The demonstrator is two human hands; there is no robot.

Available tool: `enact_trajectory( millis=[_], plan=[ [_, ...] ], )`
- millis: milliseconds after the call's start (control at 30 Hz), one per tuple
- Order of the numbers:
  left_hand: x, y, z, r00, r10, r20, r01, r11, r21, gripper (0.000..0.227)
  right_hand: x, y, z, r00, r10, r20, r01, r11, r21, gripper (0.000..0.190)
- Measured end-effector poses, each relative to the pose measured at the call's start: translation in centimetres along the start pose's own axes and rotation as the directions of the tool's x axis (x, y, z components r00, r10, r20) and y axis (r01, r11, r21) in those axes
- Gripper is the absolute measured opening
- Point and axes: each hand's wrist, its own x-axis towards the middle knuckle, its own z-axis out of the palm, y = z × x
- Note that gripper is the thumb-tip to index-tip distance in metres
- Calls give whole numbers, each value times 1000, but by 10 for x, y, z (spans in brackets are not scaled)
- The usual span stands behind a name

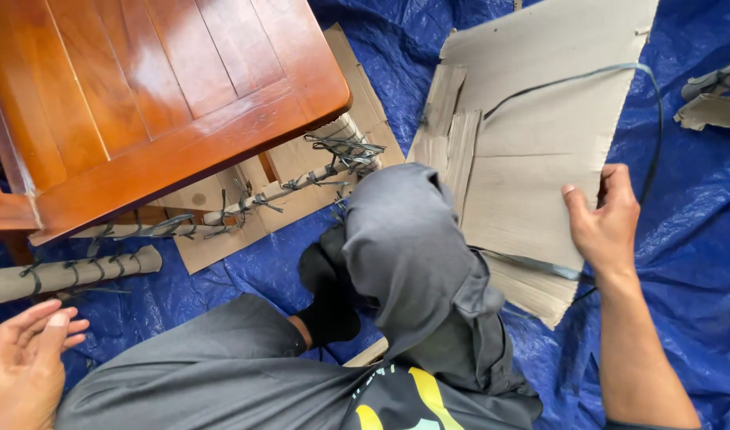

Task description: Wrapping wooden chair legs with protective cardboard and securing them with plastic ties.

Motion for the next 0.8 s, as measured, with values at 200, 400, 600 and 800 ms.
enact_trajectory(
  millis=[200,400,600,800],
  plan=[
    [-15,-22,-11,1000,-19,-21,18,1000,-5,21,19,24,9,1000,-10,-21,10,1000,-20,20],
    [-31,9,1,996,-61,-71,61,998,-2,22,33,66,3,999,16,-31,-23,971,-240,20],
    [-32,24,9,994,-67,-81,69,997,19,23,37,55,-1,981,172,95,-183,974,133,28],
    [-28,14,8,994,-75,-79,78,996,32,25,49,20,-11,993,91,69,-108,949,297,22]
  ],
)
